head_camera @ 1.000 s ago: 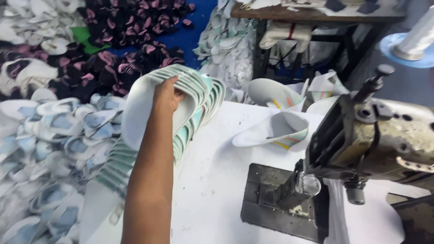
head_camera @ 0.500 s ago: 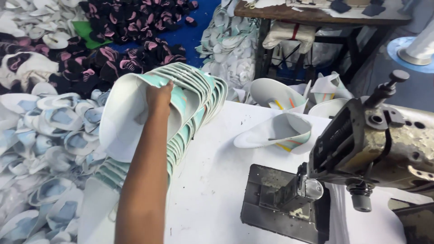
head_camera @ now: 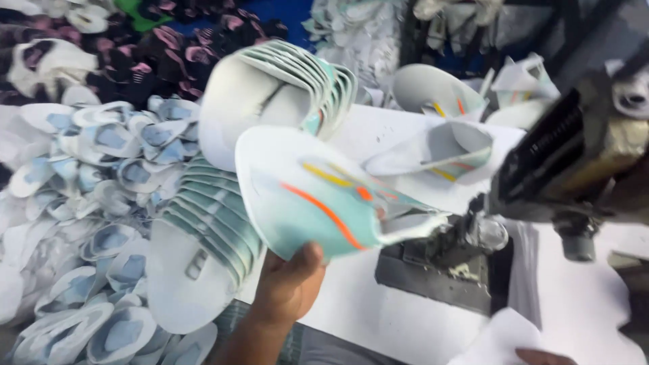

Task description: The person uses a sewing machine to stitch white fabric onto the upper part of light green and white slippers. They repeatedly pick up a slipper from a stack, position it under the needle, sew along the edge, and then set the finished slipper aside.

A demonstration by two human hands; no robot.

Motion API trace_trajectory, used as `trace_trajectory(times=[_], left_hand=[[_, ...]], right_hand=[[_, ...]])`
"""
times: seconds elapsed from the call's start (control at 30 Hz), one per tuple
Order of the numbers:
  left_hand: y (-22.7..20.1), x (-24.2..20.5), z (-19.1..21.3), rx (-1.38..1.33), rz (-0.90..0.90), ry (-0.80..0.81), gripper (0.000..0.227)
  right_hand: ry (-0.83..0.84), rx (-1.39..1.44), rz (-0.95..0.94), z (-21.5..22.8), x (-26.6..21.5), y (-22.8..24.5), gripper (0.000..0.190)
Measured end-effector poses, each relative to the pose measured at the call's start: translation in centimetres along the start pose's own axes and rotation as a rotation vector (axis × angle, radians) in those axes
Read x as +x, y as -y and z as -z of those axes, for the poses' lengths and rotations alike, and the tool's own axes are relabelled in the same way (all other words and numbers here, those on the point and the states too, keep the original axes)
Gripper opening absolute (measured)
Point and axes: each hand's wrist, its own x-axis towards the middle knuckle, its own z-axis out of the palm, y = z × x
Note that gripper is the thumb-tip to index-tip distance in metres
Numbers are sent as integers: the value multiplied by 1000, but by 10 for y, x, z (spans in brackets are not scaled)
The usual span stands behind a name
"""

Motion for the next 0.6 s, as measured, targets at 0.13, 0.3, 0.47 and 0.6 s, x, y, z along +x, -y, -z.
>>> trace_trajectory(times=[0.13, 0.3, 0.47, 0.6], left_hand=[[54, -33, 48, 438, 223, -126, 39], [86, -59, 46, 1306, -407, 469, 37], [171, -95, 93, 1142, 7, 274, 36], [236, -93, 143, 1037, 474, -197, 34]], right_hand=[[-49, -29, -85, 37, 2, 146, 16], [-35, -3, -467, 78, 21, 328, 16], [-126, 140, -328, 72, 13, 326, 12], [-23, 135, -280, 70, 13, 341, 15]])
